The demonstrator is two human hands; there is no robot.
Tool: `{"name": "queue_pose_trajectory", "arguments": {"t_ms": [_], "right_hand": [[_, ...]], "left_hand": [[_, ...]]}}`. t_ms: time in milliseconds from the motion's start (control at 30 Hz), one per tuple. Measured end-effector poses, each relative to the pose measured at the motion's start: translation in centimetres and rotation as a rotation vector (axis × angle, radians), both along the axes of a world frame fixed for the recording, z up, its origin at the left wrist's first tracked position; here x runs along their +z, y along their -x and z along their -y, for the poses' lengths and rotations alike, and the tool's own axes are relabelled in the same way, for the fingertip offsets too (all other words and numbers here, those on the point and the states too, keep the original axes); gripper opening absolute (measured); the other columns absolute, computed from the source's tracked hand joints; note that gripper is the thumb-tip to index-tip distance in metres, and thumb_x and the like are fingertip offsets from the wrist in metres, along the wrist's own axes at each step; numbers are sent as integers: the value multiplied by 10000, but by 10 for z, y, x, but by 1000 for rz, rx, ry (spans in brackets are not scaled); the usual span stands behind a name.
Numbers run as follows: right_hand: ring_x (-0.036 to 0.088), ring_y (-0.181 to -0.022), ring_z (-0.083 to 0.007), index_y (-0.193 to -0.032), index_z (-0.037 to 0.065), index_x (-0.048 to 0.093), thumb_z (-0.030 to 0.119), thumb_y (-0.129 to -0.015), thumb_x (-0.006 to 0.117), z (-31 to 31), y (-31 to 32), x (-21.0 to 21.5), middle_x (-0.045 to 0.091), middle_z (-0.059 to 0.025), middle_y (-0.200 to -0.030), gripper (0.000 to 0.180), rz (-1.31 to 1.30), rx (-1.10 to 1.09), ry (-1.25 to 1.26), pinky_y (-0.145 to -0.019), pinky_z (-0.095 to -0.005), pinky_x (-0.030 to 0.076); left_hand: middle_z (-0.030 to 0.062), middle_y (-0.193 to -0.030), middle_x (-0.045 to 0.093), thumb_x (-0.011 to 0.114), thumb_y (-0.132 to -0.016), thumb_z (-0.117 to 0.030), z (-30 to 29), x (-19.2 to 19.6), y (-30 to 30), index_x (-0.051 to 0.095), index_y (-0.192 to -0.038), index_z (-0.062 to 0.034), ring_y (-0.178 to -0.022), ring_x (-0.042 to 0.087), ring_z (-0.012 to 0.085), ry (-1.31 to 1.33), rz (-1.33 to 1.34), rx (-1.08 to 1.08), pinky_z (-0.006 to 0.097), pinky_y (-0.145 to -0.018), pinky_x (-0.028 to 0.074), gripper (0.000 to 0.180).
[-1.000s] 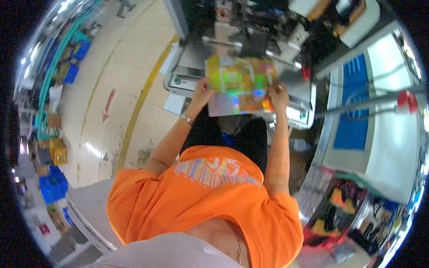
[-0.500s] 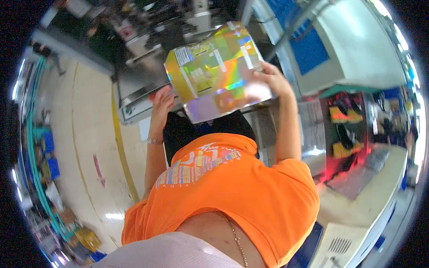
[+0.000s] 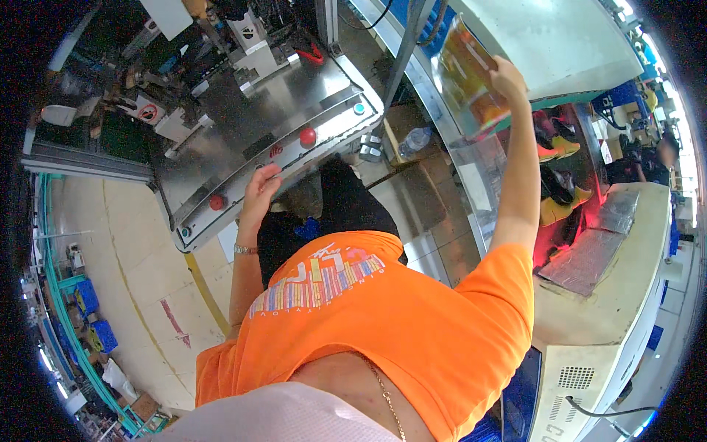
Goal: The person places black shoes into a machine, presses a button to activate it, and then removes the shoes. This process is repeated for multiple pairs of shoes. The person also handles a holographic package and places it on the machine's surface.
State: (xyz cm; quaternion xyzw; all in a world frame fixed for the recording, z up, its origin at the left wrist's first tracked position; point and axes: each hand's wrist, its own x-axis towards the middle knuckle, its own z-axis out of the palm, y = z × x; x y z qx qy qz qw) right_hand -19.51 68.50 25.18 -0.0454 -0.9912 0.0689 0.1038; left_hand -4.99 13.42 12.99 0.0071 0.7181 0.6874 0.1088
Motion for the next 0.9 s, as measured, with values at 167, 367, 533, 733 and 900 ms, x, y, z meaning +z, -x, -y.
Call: {"name": "queue_pose_trajectory", "arguments": {"t_ms": [167, 367, 533, 733, 900], "right_hand": [[540, -948, -340, -1074, 72, 512, 157, -732, 501, -13, 92, -66, 572, -177, -1018, 353, -88, -114, 47, -820, -398, 420], [540, -961, -321, -1177, 98, 419, 90, -725, 526, 37, 110, -55, 543, -154, -1068, 465, -141, -186, -20, -792, -425, 425], [445, -1059, -239, -1200, 152, 412, 86, -713, 530, 54, 96, -68, 468, -67, -1134, 506, -354, -166, -476, -794, -399, 403], [407, -1092, -235, -1168, 139, 424, 86, -664, 607, 64, 69, -63, 460, -62, -1101, 539, -597, -127, -388, -872, -401, 333], [426, -1089, -260, -1166, 107, 439, 71, -675, 586, 80, 29, -53, 479, -83, -1140, 513, -806, -114, -118, -901, -401, 315]], "left_hand": [[59, -1069, 532, 547, -808, -82, -9, 6, -5, 476, -1094, -18, -909, 522, 127, 108, 19, -48, 254, -788, 436, 302], [51, -1067, 527, 561, -794, -80, 8, 1, -23, 465, -1121, -50, -920, 510, 129, 256, 91, -97, 264, -794, 430, 342], [51, -1094, 515, 548, -812, -97, 7, -4, -18, 448, -1154, -57, -975, 498, 146, 301, 63, -122, 278, -839, 412, 359], [81, -1105, 540, 563, -787, -119, -6, 5, -7, 469, -1128, -53, -968, 521, 183, 372, -35, -140, 293, -821, 403, 360], [76, -1080, 547, 560, -791, -119, -10, 4, -3, 478, -1119, -54, -953, 527, 178, 337, -80, -159, 291, -804, 412, 345]]}}
